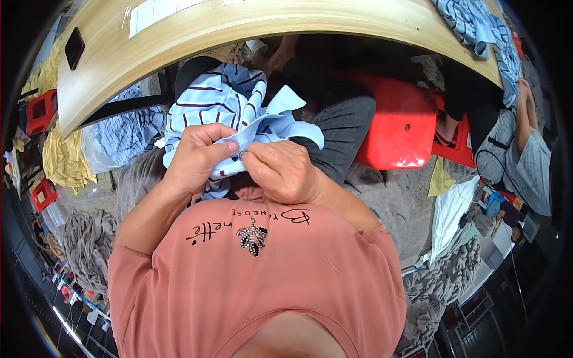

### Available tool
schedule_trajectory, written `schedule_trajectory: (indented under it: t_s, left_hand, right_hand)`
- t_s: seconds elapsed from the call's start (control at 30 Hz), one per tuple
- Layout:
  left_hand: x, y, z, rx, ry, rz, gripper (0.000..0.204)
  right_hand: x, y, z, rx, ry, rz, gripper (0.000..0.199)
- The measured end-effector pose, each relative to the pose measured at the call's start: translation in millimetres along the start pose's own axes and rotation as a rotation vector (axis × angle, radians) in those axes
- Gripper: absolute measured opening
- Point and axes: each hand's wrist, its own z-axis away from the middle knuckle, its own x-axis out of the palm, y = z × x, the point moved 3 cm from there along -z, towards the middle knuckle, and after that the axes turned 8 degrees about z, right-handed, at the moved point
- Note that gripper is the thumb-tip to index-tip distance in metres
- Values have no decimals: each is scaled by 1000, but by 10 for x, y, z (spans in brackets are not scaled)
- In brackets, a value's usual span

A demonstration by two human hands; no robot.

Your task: Inspecting and checking the quality of striped shirts at a factory work table.

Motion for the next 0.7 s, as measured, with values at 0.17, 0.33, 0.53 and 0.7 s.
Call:
schedule_trajectory:
  t_s: [0.17,0.33,0.53,0.7]
  left_hand:
    - [32,20,-3,41,19,-112,8]
    - [97,112,15,290,-49,-259,7]
    - [42,69,96,37,-12,-126,7]
    - [8,6,76,125,-18,-190,7]
  right_hand:
    - [-12,18,21,14,7,29,44]
    - [-10,21,15,-35,22,40,44]
    - [-23,5,-11,-17,-49,-10,35]
    - [18,17,-38,72,-69,-16,29]
